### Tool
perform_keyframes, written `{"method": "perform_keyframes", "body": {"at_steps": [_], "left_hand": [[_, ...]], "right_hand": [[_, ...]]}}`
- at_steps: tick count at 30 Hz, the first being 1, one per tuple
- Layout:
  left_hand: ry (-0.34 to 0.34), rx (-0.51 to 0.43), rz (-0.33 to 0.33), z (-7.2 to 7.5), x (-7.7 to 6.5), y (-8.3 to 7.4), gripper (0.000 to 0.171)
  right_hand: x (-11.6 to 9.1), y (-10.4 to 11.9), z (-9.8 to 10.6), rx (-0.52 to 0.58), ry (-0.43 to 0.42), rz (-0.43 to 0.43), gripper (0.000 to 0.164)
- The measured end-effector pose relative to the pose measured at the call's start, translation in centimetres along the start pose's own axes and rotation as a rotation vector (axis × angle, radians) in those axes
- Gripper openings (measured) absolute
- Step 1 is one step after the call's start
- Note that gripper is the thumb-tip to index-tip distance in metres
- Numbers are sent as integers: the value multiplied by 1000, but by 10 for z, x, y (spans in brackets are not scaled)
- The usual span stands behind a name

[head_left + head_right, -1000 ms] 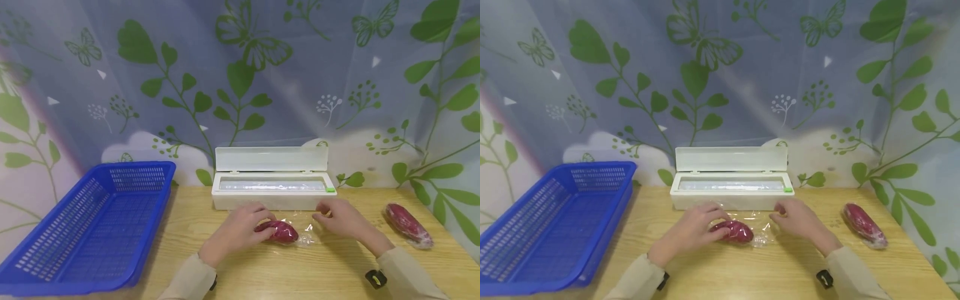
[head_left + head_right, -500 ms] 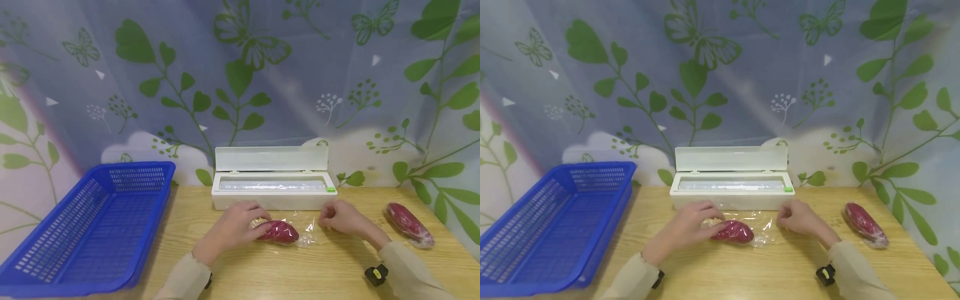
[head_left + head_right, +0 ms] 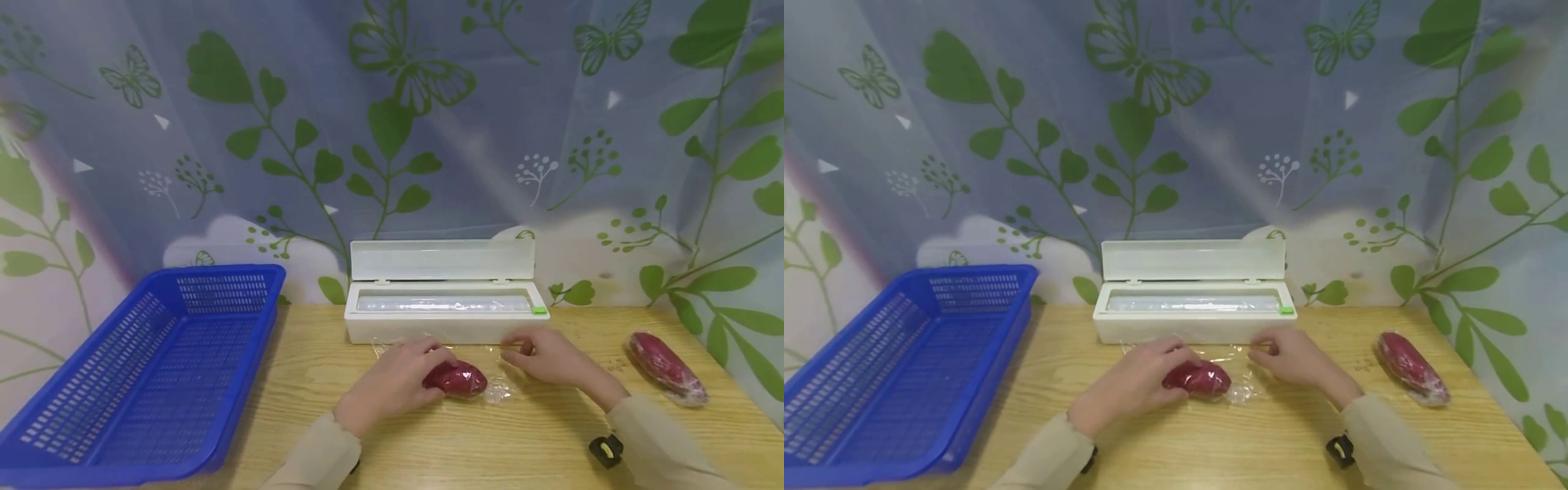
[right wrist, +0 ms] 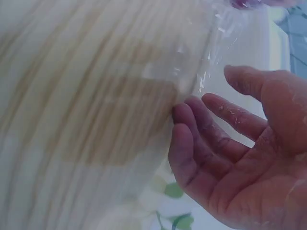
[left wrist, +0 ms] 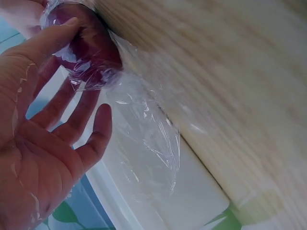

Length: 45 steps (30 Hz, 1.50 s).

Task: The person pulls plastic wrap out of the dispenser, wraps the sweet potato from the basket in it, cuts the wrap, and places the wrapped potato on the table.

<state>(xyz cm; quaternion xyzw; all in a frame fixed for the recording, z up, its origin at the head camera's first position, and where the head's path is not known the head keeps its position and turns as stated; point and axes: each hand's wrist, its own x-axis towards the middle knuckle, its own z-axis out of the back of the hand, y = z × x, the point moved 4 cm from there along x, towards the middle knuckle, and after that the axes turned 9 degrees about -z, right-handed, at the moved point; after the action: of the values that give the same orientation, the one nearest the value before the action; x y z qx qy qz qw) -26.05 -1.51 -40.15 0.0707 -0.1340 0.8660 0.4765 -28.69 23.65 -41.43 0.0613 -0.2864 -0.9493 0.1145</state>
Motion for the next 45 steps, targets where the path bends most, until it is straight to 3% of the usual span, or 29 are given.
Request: {"method": "perform_keyframes", "body": {"at_steps": [3, 8, 15, 19, 26, 31, 35, 39, 45], "left_hand": [[15, -20, 9, -1, 2, -1, 42], [43, -20, -14, -1, 4, -4, 42], [103, -166, -20, 2, -1, -6, 39], [115, -226, -6, 7, -2, -4, 40], [136, -276, 47, 9, -3, 0, 40], [136, -271, 71, 9, -5, 1, 42], [134, -265, 84, 9, -6, 2, 42], [130, -286, 99, 10, -7, 4, 41], [86, -423, 175, 18, -6, 14, 41]], "right_hand": [[6, 3, -7, 4, 14, 36, 29], [9, 9, -12, 1, 13, 57, 4], [-7, 26, -2, 16, -69, 25, 9], [-20, 40, 4, 30, -118, 80, 12], [-38, 58, -2, 89, -5, 207, 11], [-48, 64, -11, 76, -36, 347, 20], [-50, 67, -20, 71, -39, 401, 20], [-47, 70, -27, 20, -65, 349, 20], [-39, 74, -35, 3, -35, 163, 35]]}}
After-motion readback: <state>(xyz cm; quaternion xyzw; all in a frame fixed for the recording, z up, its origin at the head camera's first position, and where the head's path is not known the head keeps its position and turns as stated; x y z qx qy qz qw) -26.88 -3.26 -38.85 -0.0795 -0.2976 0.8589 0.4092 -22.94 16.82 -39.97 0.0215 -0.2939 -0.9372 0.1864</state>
